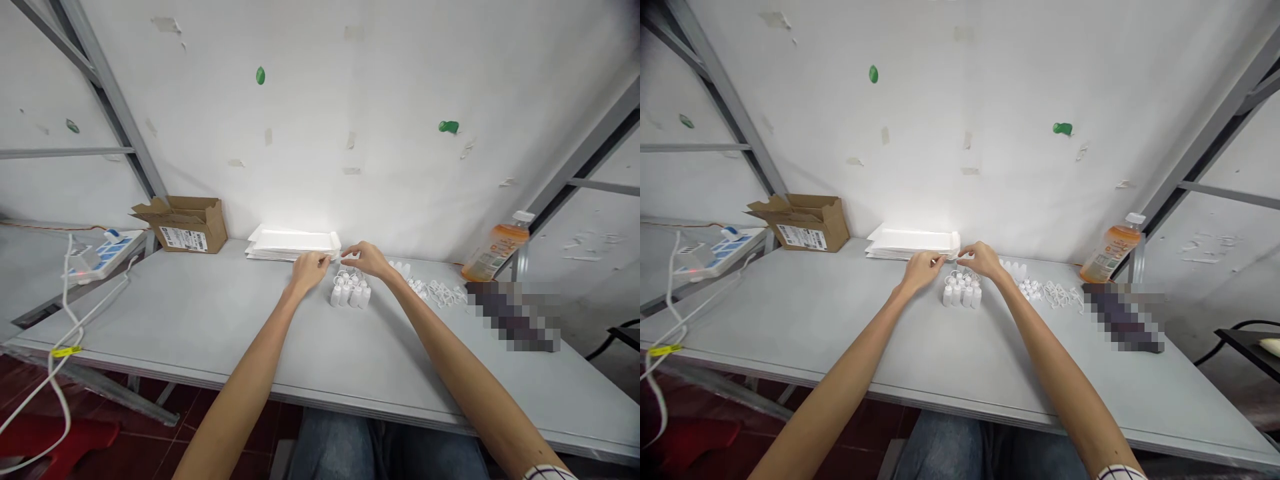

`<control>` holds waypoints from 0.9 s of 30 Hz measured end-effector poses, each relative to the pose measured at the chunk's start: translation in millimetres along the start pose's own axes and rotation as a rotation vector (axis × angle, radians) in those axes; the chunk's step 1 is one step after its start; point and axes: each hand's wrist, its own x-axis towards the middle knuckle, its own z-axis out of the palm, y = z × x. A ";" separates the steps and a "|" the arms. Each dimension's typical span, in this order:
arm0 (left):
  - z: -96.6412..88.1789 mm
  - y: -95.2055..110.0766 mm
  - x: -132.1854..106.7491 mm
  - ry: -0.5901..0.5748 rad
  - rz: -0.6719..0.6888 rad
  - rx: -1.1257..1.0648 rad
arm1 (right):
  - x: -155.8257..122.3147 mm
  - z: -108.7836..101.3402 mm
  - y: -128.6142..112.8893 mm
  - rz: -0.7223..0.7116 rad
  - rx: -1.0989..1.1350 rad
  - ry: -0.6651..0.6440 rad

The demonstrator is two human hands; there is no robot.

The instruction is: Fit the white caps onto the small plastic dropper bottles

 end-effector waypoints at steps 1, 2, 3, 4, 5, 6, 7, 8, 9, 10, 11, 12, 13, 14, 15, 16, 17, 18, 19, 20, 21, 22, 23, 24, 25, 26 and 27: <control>0.5 -0.4 0.1 -0.005 -0.001 -0.009 | -0.8 -1.1 -0.6 -0.004 0.008 0.005; 1.1 -0.9 0.2 -0.011 -0.002 -0.020 | -1.7 -2.4 -0.8 -0.005 0.020 0.016; 1.8 -1.4 0.3 -0.017 0.000 -0.035 | -2.8 -3.8 -0.5 -0.005 0.034 0.031; 2.7 -1.9 0.3 -0.022 0.004 -0.052 | -4.2 -5.5 0.3 -0.002 0.052 0.052; 3.6 -2.4 0.1 -0.028 0.012 -0.069 | -6.1 -7.5 1.6 0.004 0.074 0.078; 4.5 -2.9 -0.1 -0.033 0.023 -0.084 | -8.6 -9.8 3.2 0.013 0.098 0.104; 5.4 -3.2 -0.5 -0.037 0.031 -0.095 | -11.8 -12.5 5.1 0.023 0.124 0.126; 6.0 -3.5 -0.9 -0.041 0.037 -0.101 | -15.8 -15.4 7.2 0.031 0.151 0.143; 6.5 -3.5 -1.4 -0.044 0.039 -0.102 | -20.5 -18.6 9.2 0.037 0.178 0.151; 6.7 -3.4 -1.9 -0.046 0.038 -0.100 | -25.9 -22.1 11.1 0.039 0.204 0.154; 6.6 -3.0 -2.2 -0.047 0.034 -0.097 | -31.6 -25.7 12.6 0.038 0.228 0.151; 6.4 -2.5 -2.5 -0.047 0.029 -0.093 | -37.5 -29.2 13.8 0.035 0.248 0.145; 5.9 -1.7 -2.6 -0.048 0.025 -0.088 | -43.2 -32.7 14.4 0.032 0.266 0.139; 5.2 -0.9 -2.5 -0.045 0.020 -0.084 | -48.6 -35.8 14.6 0.029 0.280 0.123; 4.5 0.0 -2.3 -0.038 0.016 -0.084 | -53.4 -38.4 14.4 0.023 0.292 0.102; 3.7 0.9 -1.9 -0.026 0.012 -0.087 | -57.4 -40.4 14.0 0.014 0.302 0.077; 2.8 1.7 -1.5 -0.007 0.008 -0.095 | -60.4 -41.5 13.5 0.002 0.309 0.050; 2.1 2.3 -0.9 0.016 0.006 -0.106 | -62.6 -41.8 13.1 -0.013 0.311 0.024; 1.4 2.8 -0.4 0.041 0.005 -0.120 | -63.8 -41.1 12.9 -0.027 0.308 0.001; 0.9 3.0 0.0 0.067 0.005 -0.135 | -64.3 -39.7 13.0 -0.037 0.301 -0.016; 0.5 3.2 0.2 0.085 0.008 -0.151 | -64.3 -37.7 13.4 -0.043 0.294 -0.029; 0.4 3.4 0.2 0.105 0.013 -0.169 | -63.9 -35.4 13.9 -0.045 0.292 -0.034; 0.4 3.7 -0.2 0.124 0.025 -0.188 | -63.3 -33.0 14.5 -0.043 0.292 -0.036; 0.7 4.3 -0.8 0.145 0.041 -0.207 | -62.7 -30.9 15.1 -0.040 0.293 -0.034; 0.9 5.3 -1.9 0.172 0.062 -0.226 | -62.2 -29.2 15.7 -0.035 0.293 -0.029; 1.2 6.9 -3.2 0.201 0.085 -0.241 | -61.8 -28.1 16.2 -0.031 0.290 -0.022; 1.2 9.0 -4.9 0.235 0.109 -0.254 | -61.6 -27.6 16.7 -0.027 0.286 -0.009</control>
